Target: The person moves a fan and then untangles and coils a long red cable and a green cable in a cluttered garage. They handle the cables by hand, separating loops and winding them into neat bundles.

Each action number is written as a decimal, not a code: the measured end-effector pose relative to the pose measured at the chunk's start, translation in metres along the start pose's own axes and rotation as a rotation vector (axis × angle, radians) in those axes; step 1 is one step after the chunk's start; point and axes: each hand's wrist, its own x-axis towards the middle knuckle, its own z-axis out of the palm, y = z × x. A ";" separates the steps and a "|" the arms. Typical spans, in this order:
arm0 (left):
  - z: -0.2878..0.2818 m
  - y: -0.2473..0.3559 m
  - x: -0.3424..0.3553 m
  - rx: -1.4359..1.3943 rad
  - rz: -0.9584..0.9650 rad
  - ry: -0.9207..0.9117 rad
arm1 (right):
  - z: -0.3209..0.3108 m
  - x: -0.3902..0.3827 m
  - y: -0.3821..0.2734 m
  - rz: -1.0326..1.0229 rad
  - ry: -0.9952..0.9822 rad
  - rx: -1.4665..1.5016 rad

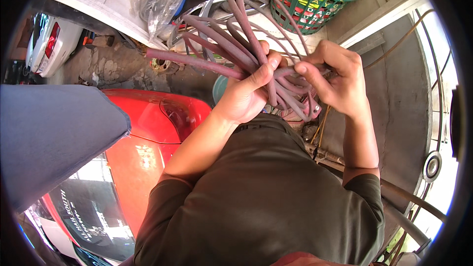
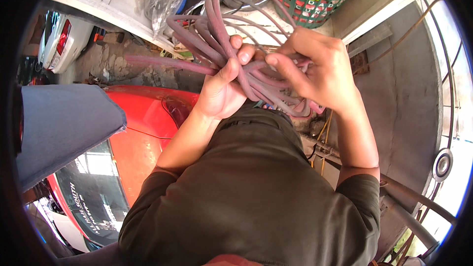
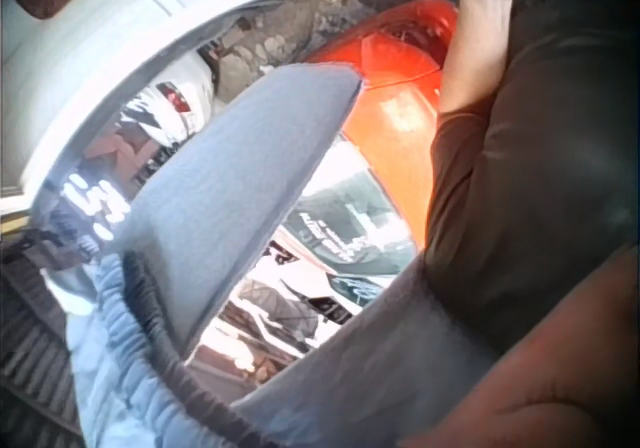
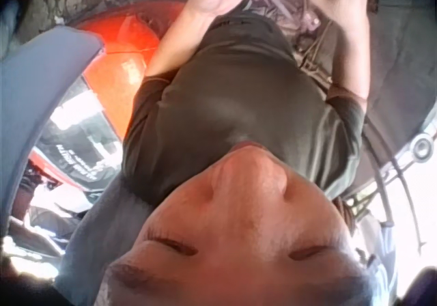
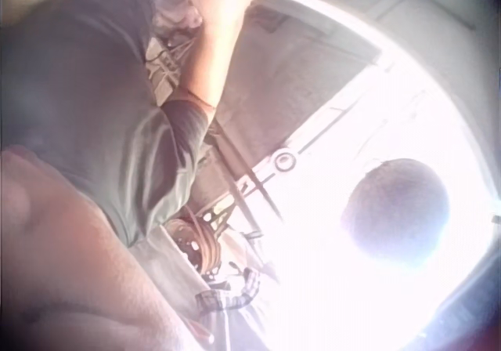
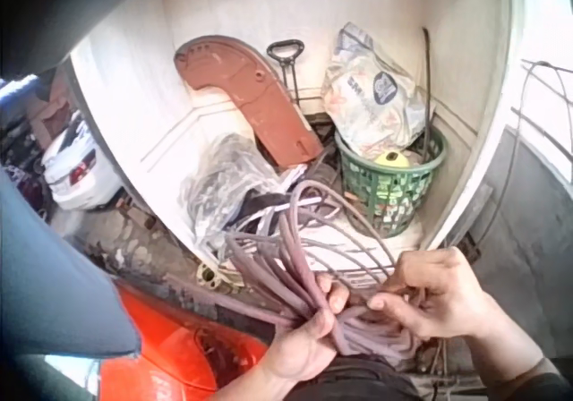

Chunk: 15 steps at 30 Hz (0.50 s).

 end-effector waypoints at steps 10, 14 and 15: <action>-0.024 -0.007 -0.005 0.141 -0.076 0.212 | 0.038 -0.001 0.047 0.068 -0.178 0.446; -0.013 0.010 -0.003 -0.051 -0.177 0.240 | 0.065 0.004 0.037 -0.092 -0.165 0.491; -0.017 0.012 -0.001 -0.088 -0.168 0.250 | 0.082 0.002 0.039 -0.144 -0.017 0.598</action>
